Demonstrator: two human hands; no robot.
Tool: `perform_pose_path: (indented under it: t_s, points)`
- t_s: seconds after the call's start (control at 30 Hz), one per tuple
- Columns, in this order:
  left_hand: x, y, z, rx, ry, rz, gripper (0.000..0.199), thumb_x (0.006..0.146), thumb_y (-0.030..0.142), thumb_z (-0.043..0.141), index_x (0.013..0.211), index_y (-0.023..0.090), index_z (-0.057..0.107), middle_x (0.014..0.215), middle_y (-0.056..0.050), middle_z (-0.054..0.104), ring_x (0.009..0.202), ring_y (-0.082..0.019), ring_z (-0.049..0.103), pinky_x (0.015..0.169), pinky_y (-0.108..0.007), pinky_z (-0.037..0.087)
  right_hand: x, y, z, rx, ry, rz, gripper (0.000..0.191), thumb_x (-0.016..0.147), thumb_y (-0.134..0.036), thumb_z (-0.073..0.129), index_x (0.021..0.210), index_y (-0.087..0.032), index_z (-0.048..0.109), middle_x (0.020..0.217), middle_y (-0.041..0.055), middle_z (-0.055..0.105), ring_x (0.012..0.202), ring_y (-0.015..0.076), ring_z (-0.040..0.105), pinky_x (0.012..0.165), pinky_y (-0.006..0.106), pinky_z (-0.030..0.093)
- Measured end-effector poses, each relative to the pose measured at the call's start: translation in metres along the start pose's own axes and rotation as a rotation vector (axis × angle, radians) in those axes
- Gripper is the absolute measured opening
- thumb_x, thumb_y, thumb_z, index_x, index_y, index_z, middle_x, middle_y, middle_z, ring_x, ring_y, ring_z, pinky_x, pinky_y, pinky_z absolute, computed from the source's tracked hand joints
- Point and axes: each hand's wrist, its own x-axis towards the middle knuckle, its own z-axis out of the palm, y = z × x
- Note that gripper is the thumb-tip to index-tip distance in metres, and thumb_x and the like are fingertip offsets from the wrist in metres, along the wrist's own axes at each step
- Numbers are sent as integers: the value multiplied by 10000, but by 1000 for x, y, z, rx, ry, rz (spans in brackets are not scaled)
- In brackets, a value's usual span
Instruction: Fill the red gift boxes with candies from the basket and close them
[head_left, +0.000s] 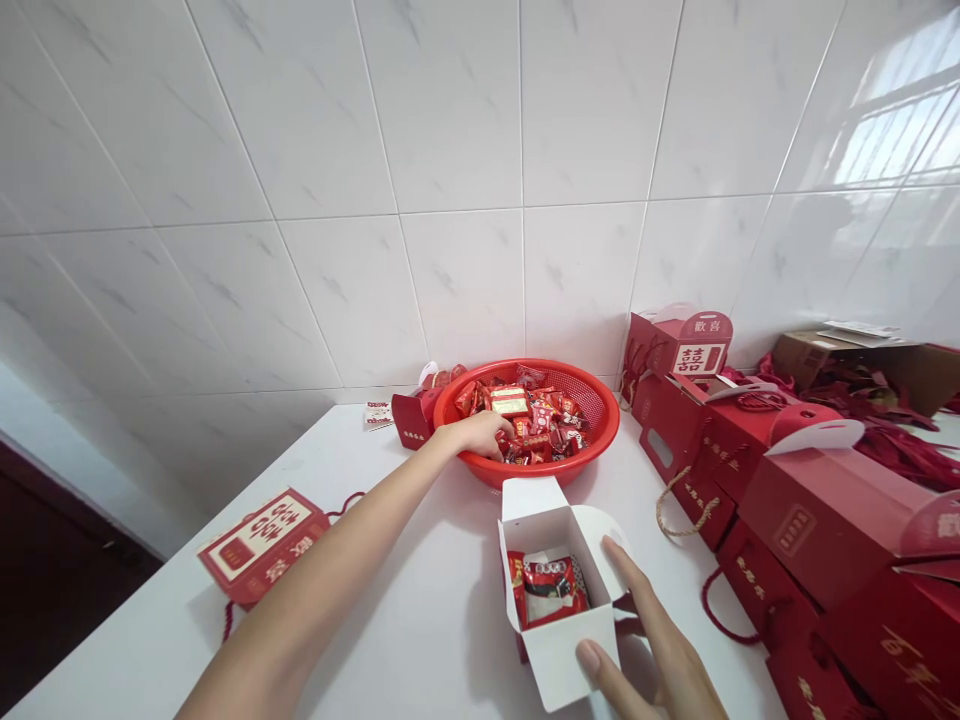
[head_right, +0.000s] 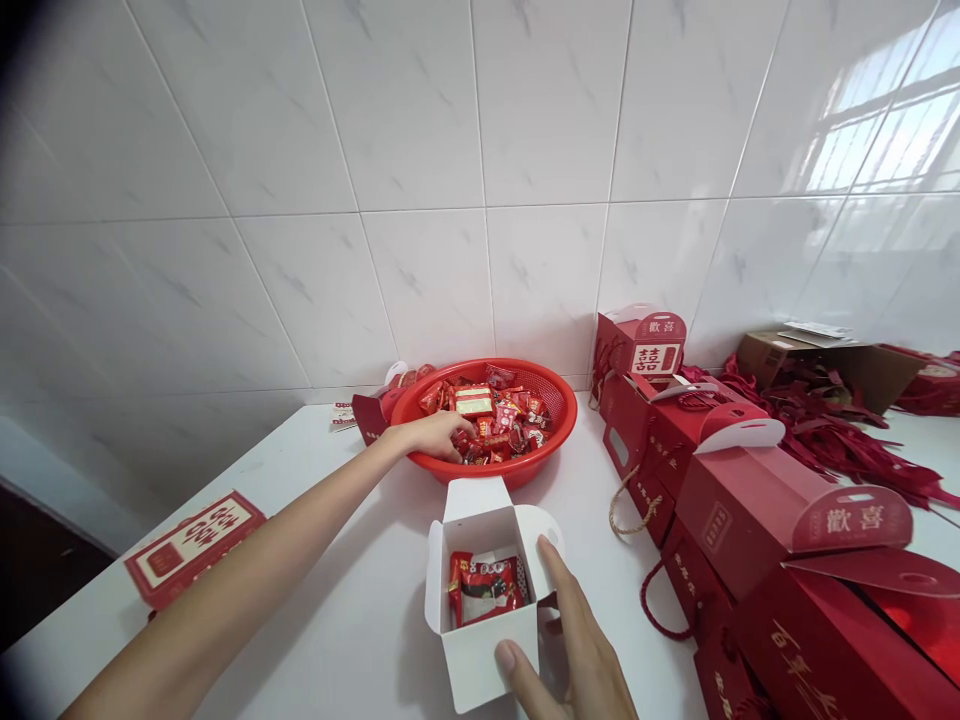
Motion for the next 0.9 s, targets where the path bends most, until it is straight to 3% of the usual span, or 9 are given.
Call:
perform_pose_path:
  t_s: [0.13, 0.33, 0.6, 0.9]
  points:
    - [2, -2, 3, -61, 19, 35, 167, 932, 301, 688, 985, 142, 687, 1033, -44, 705, 958, -205, 679, 878, -413, 566, 0, -1, 0, 0, -17, 14, 725, 932, -602, 543, 1556, -285, 355, 1354, 96, 635, 1010, 226, 684, 860, 292, 566]
    - [3, -14, 6, -294, 140, 94, 183, 955, 293, 661, 1046, 135, 667, 1024, -46, 701, 909, -184, 689, 825, -383, 585, 1, -2, -4, -24, -10, -28, 704, 939, -573, 549, 1548, -265, 376, 1342, 105, 651, 984, 233, 699, 830, 297, 575]
    - [5, -23, 8, -501, 305, 146, 207, 932, 268, 688, 1094, 140, 662, 982, -33, 700, 883, -179, 685, 825, -381, 575, 5, 1, -14, -63, -161, -35, 730, 968, -509, 550, 1592, -250, 276, 1494, 113, 544, 1173, 242, 665, 957, 301, 558]
    - [2, -22, 9, -575, 340, 129, 207, 946, 333, 668, 908, 130, 675, 885, -10, 688, 796, -159, 670, 750, -335, 569, 3, 6, -14, -81, -161, -75, 713, 979, -472, 549, 1596, -296, 240, 1538, 80, 501, 1234, 238, 639, 984, 299, 557]
